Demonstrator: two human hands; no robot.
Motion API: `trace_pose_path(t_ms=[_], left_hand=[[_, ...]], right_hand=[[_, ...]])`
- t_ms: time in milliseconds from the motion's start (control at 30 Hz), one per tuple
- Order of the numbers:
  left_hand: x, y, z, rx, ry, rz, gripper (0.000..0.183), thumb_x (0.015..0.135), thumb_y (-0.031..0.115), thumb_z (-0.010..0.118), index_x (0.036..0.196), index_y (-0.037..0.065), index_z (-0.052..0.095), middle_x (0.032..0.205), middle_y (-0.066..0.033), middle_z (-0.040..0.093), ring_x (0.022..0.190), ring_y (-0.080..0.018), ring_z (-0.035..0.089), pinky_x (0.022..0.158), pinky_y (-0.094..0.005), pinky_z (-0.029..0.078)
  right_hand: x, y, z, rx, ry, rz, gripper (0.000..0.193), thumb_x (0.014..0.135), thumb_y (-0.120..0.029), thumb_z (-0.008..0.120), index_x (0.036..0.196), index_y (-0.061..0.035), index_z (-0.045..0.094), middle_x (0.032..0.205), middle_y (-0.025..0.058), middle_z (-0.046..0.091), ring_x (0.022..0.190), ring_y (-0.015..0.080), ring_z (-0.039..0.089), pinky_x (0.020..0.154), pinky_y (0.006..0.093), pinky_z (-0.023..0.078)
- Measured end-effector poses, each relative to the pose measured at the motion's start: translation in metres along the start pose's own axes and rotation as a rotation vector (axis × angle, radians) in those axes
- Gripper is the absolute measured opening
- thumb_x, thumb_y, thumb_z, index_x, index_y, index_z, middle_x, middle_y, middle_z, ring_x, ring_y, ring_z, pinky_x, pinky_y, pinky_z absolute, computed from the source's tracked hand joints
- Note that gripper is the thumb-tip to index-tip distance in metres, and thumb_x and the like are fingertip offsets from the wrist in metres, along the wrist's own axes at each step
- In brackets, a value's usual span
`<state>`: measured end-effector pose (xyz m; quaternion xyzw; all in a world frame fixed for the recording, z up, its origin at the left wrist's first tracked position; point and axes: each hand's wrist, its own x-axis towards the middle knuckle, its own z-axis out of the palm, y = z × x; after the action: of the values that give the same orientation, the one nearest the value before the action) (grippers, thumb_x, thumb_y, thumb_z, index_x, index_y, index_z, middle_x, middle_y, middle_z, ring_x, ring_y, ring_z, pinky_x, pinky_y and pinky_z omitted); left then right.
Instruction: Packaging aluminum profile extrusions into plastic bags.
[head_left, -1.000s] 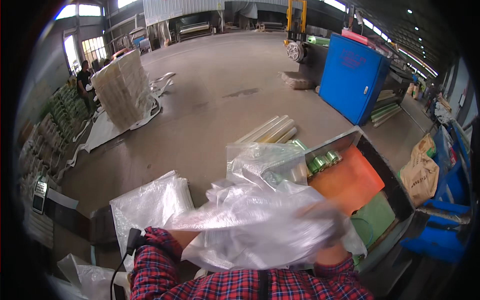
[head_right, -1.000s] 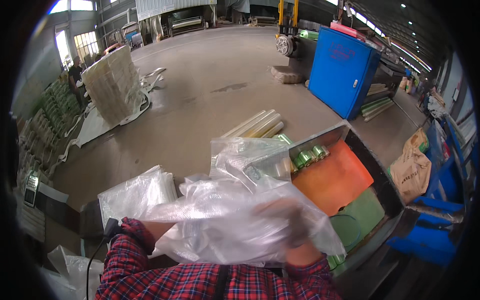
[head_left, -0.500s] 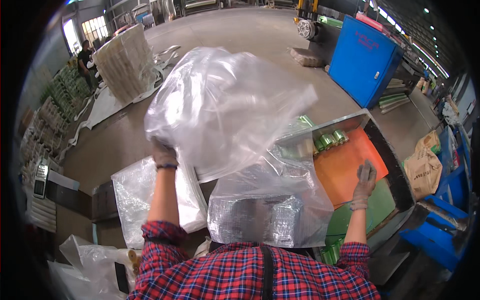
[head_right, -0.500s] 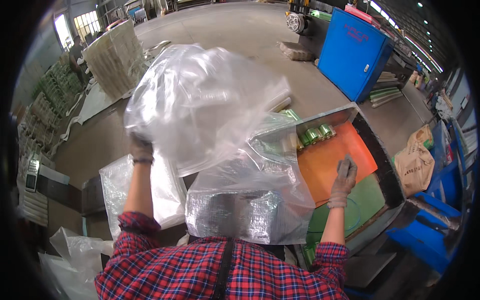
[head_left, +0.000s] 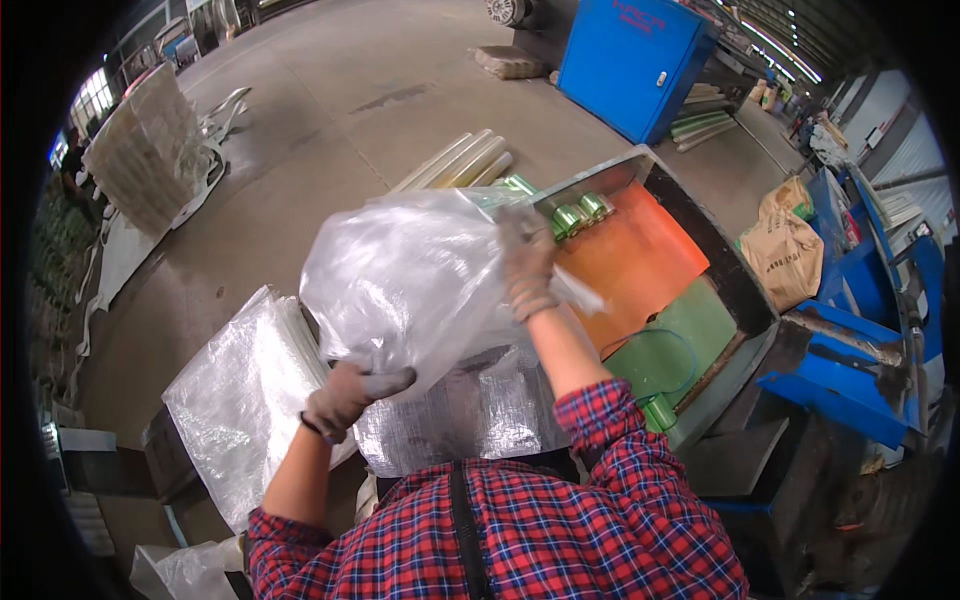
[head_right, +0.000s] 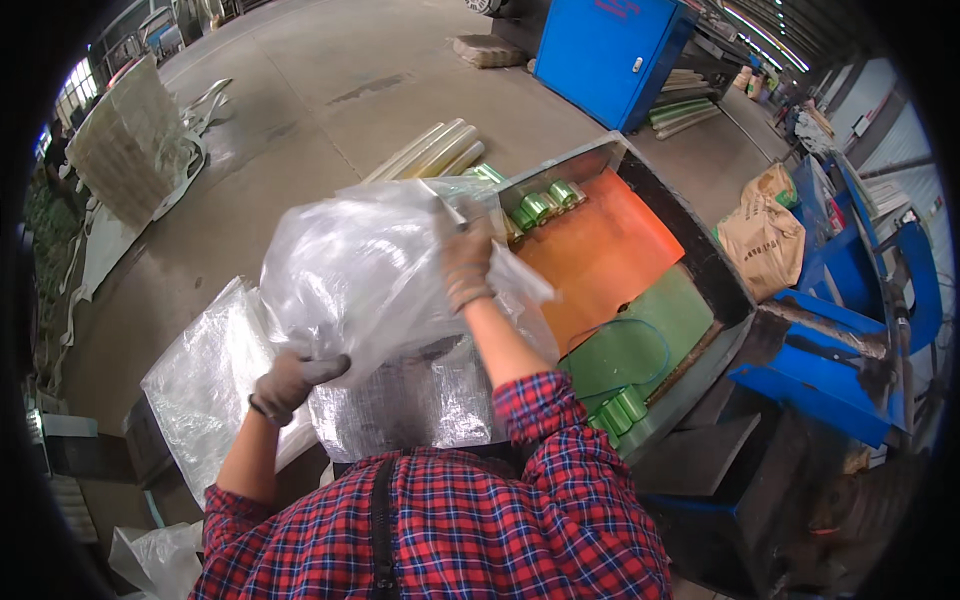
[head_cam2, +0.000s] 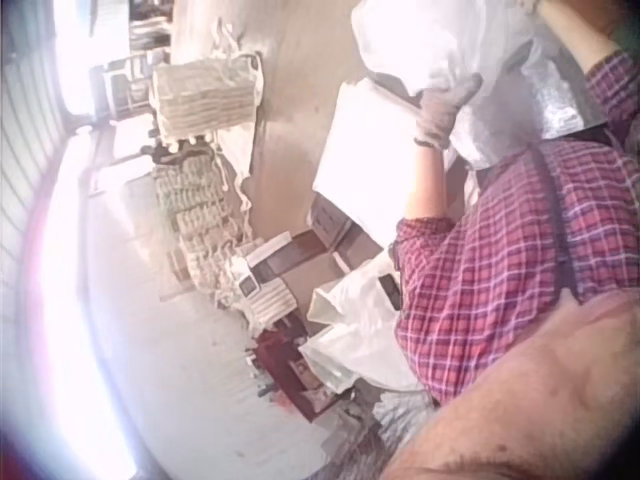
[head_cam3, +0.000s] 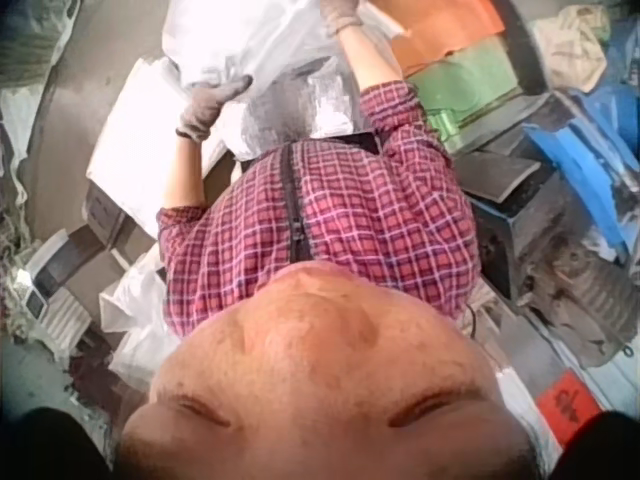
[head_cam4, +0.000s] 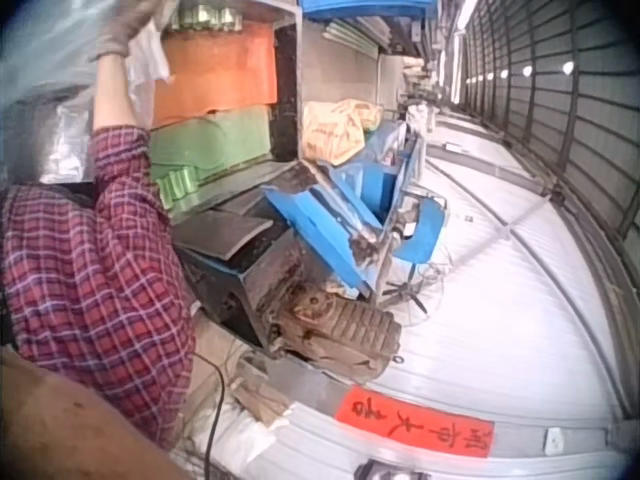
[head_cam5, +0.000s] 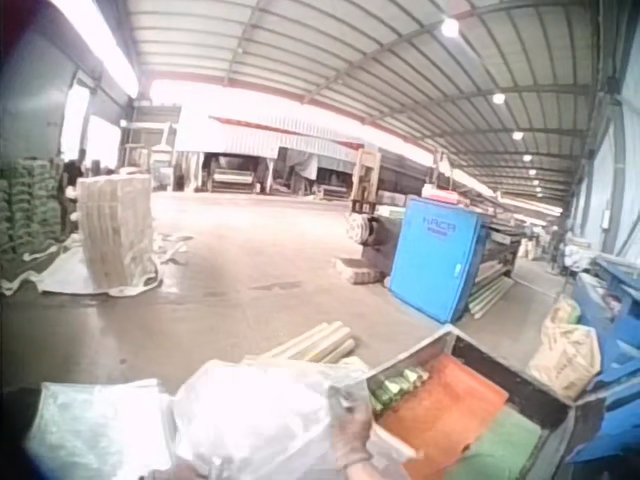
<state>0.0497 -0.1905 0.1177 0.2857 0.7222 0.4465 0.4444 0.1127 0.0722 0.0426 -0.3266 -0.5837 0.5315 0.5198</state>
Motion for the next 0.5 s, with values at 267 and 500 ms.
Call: trace_pose_path(t_ms=[267, 500], left_hand=[[0.008, -0.014, -0.002, 0.398, -0.103, 0.427, 0.018, 0.069, 0.011, 0.06, 0.086, 0.005, 0.064, 0.073, -0.0073, 0.063, 0.065, -0.0123, 0.058, 0.062, -0.0245, 0.046], [0.001, 0.03, 0.031, -0.575, -0.384, 0.227, 0.036, 0.069, 0.009, 0.056, 0.105, 0.003, 0.051, 0.094, -0.0038, 0.057, 0.09, -0.0127, 0.053, 0.081, -0.0253, 0.041]], right_hand=[[-0.021, 0.029, -0.029, -0.436, -0.071, 0.08, 0.053, 0.076, -0.045, 0.054, 0.103, 0.0009, 0.055, 0.099, 0.0182, 0.058, 0.093, 0.0292, 0.055, 0.08, 0.0322, 0.041], [-0.017, 0.053, -0.083, -0.894, -0.178, -0.012, 0.038, 0.078, -0.044, 0.051, 0.095, -0.0102, 0.057, 0.085, 0.0154, 0.061, 0.082, 0.0324, 0.057, 0.072, 0.0377, 0.044]])
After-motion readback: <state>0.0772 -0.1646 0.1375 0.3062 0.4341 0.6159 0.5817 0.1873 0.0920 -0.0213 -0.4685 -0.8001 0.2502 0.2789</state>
